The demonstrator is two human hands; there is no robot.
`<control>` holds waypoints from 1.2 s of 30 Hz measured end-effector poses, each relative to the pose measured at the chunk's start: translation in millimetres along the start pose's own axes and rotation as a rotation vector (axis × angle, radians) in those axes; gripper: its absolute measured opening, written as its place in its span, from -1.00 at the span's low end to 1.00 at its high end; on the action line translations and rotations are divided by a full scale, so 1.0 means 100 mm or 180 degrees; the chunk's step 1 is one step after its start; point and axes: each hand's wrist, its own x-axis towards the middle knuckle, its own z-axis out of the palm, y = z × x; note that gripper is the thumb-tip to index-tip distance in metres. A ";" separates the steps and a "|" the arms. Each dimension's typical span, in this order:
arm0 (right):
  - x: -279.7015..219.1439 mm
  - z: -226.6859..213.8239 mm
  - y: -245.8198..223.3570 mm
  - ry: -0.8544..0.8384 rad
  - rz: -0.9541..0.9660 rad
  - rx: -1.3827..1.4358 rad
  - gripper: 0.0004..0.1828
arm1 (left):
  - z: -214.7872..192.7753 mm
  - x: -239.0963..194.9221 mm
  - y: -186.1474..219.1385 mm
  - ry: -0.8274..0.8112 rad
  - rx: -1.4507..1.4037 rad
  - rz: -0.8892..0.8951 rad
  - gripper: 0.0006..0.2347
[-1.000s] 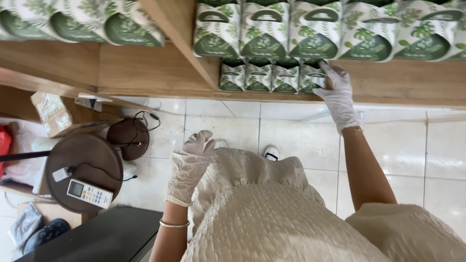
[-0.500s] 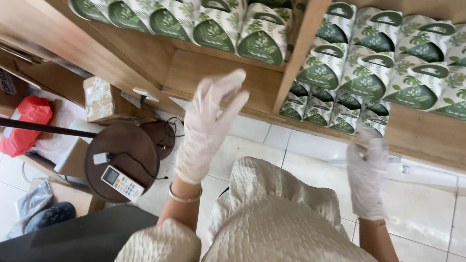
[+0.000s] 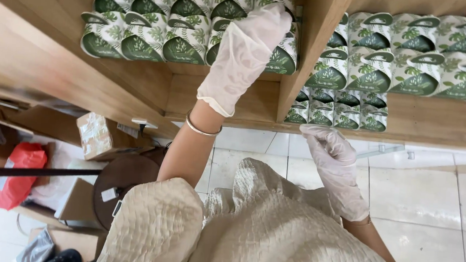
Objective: Organizing small patterned product boxes on a display shelf while wearing gloves.
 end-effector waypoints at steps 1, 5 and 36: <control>-0.01 0.02 -0.01 0.0086 0.0074 0.0009 -0.84 | -0.02 -0.01 -0.02 0.0043 -0.0206 0.0047 -0.85; -0.08 0.04 0.02 0.0179 0.0274 0.0013 -0.83 | -0.24 -0.01 -0.02 0.0089 -0.0497 0.0222 -0.84; -0.09 -2.31 0.39 -0.0569 0.1441 0.1133 -0.04 | 0.31 0.06 2.69 -0.0780 -0.2828 0.0351 -0.76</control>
